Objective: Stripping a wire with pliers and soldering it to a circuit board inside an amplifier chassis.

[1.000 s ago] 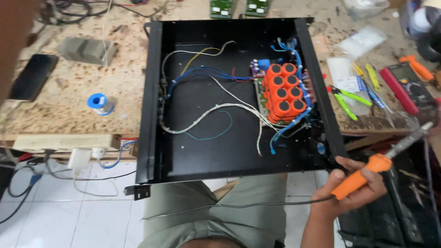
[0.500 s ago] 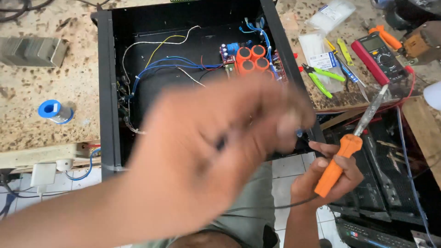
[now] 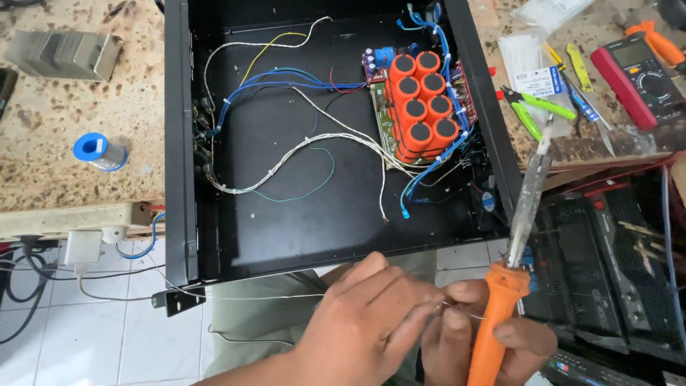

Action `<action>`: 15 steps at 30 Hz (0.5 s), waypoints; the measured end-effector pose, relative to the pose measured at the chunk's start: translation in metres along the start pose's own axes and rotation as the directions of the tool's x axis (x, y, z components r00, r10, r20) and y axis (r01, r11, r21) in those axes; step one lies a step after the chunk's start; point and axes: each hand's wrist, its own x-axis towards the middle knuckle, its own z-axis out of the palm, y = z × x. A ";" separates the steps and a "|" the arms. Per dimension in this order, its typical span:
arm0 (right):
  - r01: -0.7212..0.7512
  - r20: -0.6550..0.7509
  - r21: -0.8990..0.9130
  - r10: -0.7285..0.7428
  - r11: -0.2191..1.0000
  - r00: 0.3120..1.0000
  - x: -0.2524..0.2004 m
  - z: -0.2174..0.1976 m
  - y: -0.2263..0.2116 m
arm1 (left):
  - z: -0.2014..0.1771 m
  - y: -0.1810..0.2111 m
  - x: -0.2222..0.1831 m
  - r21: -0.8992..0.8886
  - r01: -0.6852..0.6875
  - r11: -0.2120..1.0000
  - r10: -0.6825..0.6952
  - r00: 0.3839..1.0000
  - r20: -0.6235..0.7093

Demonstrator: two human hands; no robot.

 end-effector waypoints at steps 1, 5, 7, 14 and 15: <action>-0.045 0.019 -0.069 0.047 0.997 0.999 0.001 0.002 -0.009 | 0.001 0.000 0.000 -0.011 -0.019 1.000 0.019 1.000 -0.008; -0.122 -0.004 -0.143 0.123 0.982 0.992 -0.004 -0.005 -0.017 | 0.006 0.003 0.001 -0.027 -0.014 1.000 0.013 0.999 -0.045; -0.184 0.000 -0.144 0.186 0.972 0.983 -0.004 -0.009 -0.021 | 0.006 0.004 0.003 -0.075 -0.027 0.997 0.024 0.999 -0.038; 0.215 0.213 -0.472 -0.125 0.855 0.969 0.027 -0.032 -0.023 | 0.004 0.005 -0.004 0.171 0.076 0.982 -0.083 0.996 0.034; 0.144 0.206 -0.488 -0.047 0.861 0.977 0.025 -0.034 -0.029 | 0.003 0.006 -0.004 0.168 0.072 0.983 -0.076 0.997 0.017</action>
